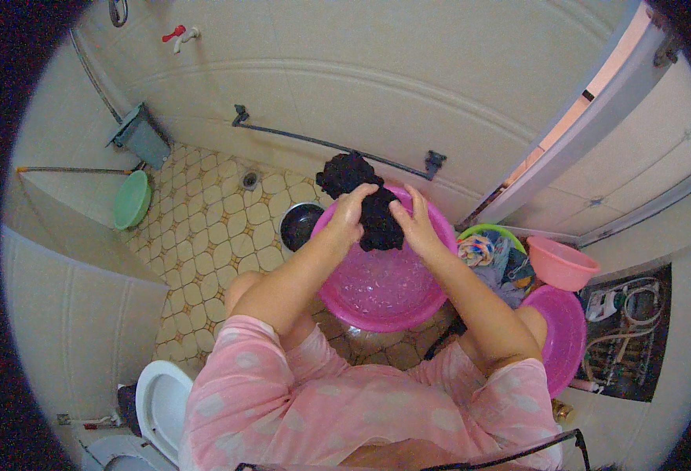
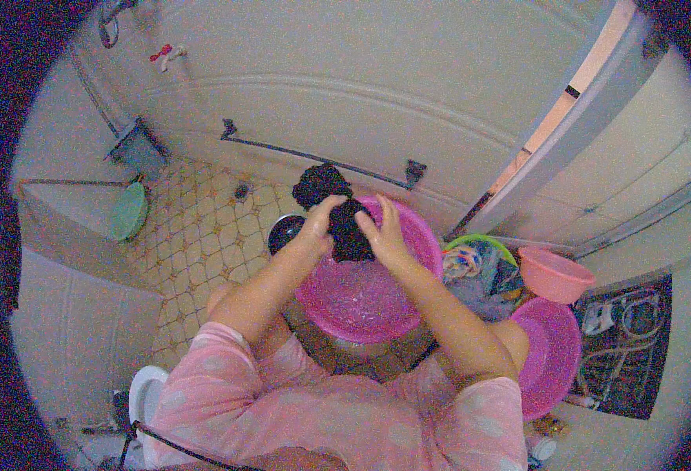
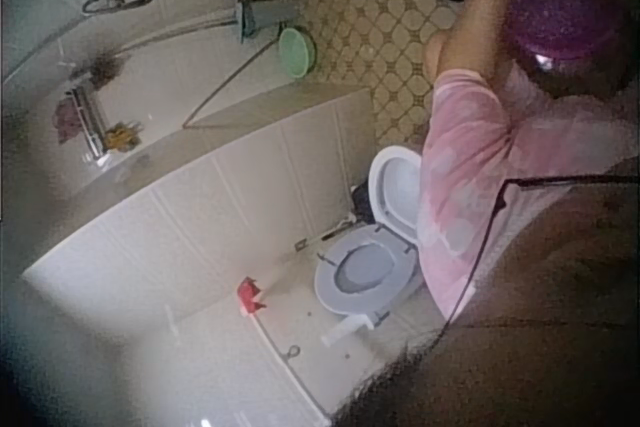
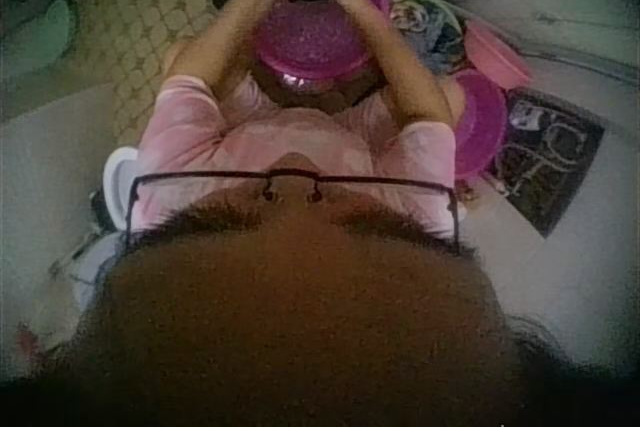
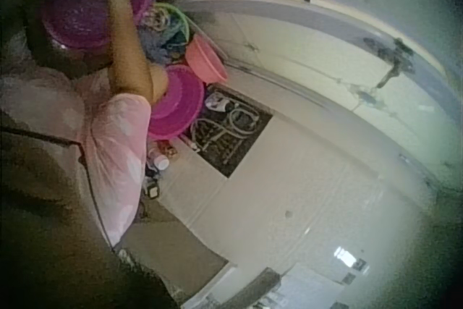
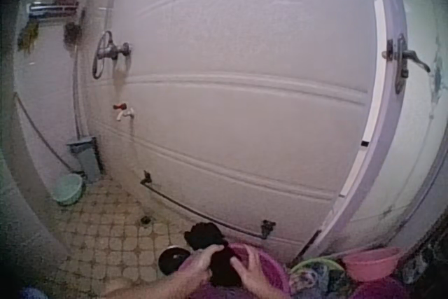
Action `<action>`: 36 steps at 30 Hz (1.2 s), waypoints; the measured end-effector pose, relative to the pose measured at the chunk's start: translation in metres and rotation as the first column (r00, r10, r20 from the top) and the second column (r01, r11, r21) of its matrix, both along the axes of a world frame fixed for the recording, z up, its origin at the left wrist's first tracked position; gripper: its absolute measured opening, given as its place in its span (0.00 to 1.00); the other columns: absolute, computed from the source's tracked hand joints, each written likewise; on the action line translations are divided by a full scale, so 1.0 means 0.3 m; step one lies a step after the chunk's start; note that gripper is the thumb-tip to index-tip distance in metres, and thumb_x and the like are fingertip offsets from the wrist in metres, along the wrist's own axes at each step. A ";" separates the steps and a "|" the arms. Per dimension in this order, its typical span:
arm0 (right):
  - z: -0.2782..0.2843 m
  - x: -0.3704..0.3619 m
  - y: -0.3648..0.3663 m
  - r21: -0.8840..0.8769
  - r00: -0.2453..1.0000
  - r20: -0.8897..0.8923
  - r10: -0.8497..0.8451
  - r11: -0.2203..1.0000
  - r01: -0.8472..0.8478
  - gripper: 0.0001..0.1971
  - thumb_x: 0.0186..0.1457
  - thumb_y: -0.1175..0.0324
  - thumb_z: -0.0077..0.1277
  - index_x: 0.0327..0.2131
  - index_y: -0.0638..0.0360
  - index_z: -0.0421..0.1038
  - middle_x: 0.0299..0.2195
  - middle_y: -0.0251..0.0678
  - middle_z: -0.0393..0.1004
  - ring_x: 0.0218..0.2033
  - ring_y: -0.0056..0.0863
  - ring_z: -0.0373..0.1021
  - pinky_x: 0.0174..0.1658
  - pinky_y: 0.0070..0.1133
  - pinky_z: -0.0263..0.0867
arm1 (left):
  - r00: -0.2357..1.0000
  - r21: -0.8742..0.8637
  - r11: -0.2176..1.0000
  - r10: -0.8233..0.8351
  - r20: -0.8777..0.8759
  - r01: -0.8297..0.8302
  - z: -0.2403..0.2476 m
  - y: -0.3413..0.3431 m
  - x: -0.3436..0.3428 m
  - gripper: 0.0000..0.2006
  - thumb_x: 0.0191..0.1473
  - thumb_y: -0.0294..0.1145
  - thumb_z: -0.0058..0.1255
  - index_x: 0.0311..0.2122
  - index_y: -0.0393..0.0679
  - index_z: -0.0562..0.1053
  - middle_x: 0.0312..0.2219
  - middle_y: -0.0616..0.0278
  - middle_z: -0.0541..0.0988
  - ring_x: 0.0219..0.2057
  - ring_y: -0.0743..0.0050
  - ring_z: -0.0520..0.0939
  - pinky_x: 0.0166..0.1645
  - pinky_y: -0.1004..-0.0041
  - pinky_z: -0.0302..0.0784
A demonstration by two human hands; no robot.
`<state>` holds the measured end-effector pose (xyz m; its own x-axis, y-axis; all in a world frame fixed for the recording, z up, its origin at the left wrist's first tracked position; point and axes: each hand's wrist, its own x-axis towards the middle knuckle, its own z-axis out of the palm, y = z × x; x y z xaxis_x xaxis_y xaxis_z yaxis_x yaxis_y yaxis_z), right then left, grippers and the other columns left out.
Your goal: The person washes clothes by hand in a plastic basin, scrubbing and wringing out a grey garment and a black garment one at a time.
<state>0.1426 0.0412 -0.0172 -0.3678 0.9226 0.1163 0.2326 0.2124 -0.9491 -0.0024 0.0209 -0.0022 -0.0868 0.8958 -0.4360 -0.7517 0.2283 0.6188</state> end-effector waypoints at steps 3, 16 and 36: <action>0.023 0.032 -0.048 -0.497 0.983 -0.185 0.014 0.861 -0.106 0.35 0.50 0.40 0.30 0.55 0.55 0.43 0.55 0.40 0.46 0.57 0.37 0.42 0.54 0.48 0.34 | 1.000 0.009 1.000 -0.006 0.014 0.006 0.050 -0.009 -0.012 0.10 0.40 0.33 0.49 0.29 0.39 0.70 0.23 0.58 0.74 0.25 0.64 0.76 0.32 0.66 0.73; 0.055 0.009 -0.087 -0.631 0.710 -0.703 0.043 0.422 -0.651 0.28 0.49 0.44 0.35 0.50 0.48 0.53 0.46 0.36 0.61 0.46 0.33 0.61 0.43 0.38 0.62 | 0.900 0.146 0.989 0.039 -0.435 0.027 0.002 -0.018 0.068 0.10 0.38 0.28 0.51 0.30 0.38 0.70 0.25 0.62 0.73 0.24 0.71 0.74 0.29 0.71 0.69; -0.019 0.003 -0.073 -0.787 0.895 -0.374 0.244 0.427 -0.446 0.06 0.43 0.73 0.51 0.28 0.58 0.66 0.22 0.29 0.65 0.20 0.18 0.62 0.18 0.14 0.55 | 0.618 0.213 0.888 -0.096 -0.780 0.407 -0.044 -0.028 0.055 0.22 0.37 0.30 0.55 0.42 0.38 0.67 0.37 0.59 0.72 0.38 0.67 0.72 0.44 0.70 0.66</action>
<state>0.1436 0.0194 -0.0228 -0.7441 0.4050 -0.5313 0.1444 -0.6790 -0.7198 0.0141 0.0126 -0.0155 0.0180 0.9998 0.0019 0.0445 -0.0027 0.9990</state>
